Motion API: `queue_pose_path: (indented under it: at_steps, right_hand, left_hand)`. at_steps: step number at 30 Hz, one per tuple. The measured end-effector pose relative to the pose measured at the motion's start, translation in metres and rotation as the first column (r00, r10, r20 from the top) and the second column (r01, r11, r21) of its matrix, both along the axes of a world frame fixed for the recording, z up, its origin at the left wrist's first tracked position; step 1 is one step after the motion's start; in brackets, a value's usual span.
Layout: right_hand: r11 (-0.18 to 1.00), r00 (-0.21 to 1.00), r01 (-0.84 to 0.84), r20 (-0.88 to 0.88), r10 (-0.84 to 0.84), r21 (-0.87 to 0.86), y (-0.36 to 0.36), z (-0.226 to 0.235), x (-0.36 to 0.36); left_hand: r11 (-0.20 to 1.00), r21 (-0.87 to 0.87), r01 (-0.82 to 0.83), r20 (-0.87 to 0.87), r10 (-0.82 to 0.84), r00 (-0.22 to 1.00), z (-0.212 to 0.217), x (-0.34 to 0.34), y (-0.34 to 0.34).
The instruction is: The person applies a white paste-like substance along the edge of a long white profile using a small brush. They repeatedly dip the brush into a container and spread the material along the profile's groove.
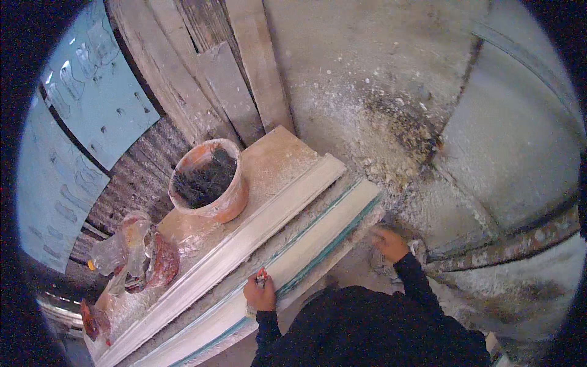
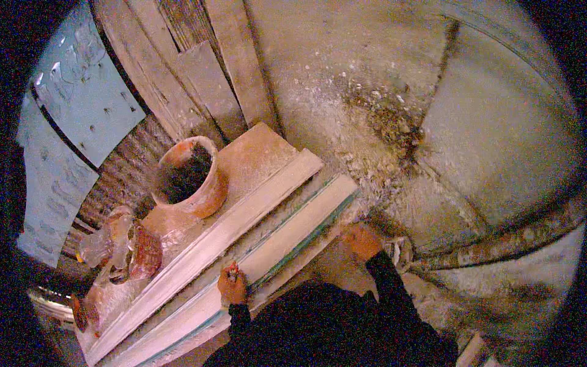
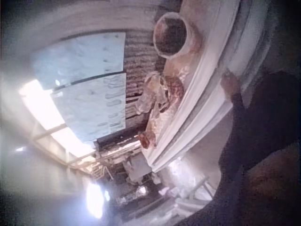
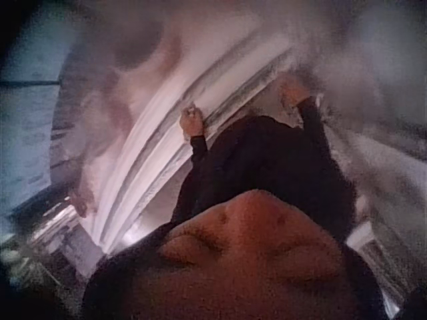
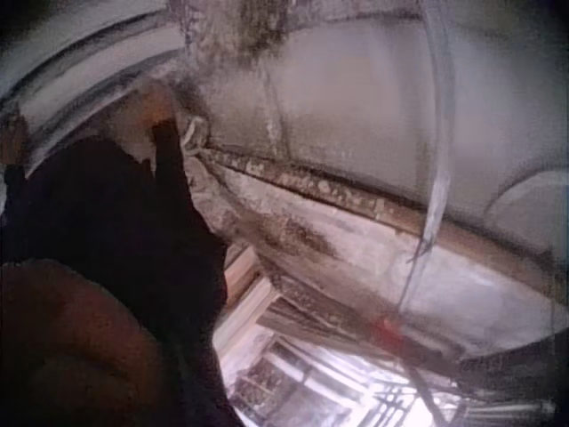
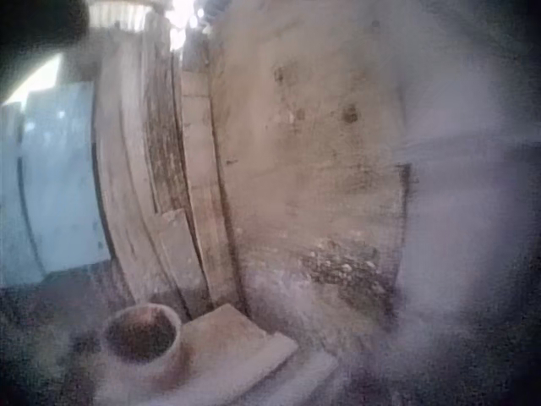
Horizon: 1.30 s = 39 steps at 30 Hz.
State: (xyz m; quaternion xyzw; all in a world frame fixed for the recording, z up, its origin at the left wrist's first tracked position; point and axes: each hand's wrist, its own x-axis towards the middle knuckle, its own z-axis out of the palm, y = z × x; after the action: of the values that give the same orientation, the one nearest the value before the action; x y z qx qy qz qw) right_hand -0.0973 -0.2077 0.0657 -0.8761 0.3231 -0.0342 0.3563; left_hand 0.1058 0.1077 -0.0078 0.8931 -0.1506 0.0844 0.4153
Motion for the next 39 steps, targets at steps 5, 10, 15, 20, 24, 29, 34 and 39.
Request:
queue_pose_path:
  at_steps: [5,10,15,20,24,29,34,39]
  right_hand:
    - [0.986,0.998,0.028,0.056,-0.02,-0.164,-0.09,-0.023,0.055]
    - [0.915,0.894,-0.077,-0.434,-0.113,-0.397,-0.173,-0.009,0.088]
    - [0.9,0.968,-0.189,-0.23,0.103,-0.392,-0.21,-0.025,0.083]
    - [0.824,0.867,-0.405,-0.452,0.209,-0.396,-0.198,0.002,0.102]
    - [0.823,0.843,-0.442,-0.479,0.246,-0.356,-0.229,0.015,0.111]
    - [0.706,0.709,-0.663,-0.51,0.486,-0.249,-0.234,0.025,0.134]
    - [0.616,0.61,-0.762,-0.54,0.58,-0.199,-0.274,0.0,0.145]
    - [0.575,0.531,-0.811,-0.55,0.645,-0.109,-0.294,-0.002,0.158]
  left_hand:
    - [0.99,0.132,0.04,-0.027,-0.037,0.999,0.006,-0.004,-0.033]
    - [0.992,0.099,-0.073,-0.172,0.089,0.981,-0.013,0.005,-0.026]
    - [0.888,-0.403,-0.219,-0.169,0.163,0.972,0.011,0.001,-0.055]
    - [0.861,-0.44,-0.254,-0.124,0.222,0.967,0.053,-0.006,-0.093]
    - [0.703,-0.688,-0.177,-0.171,0.079,0.982,0.068,-0.009,-0.139]
    - [0.637,-0.731,-0.247,-0.294,0.034,0.955,0.051,-0.025,-0.171]
    - [0.566,-0.743,-0.358,-0.377,0.088,0.922,0.046,-0.043,-0.186]
    - [0.584,-0.705,-0.402,-0.39,0.154,0.908,0.037,-0.047,-0.175]
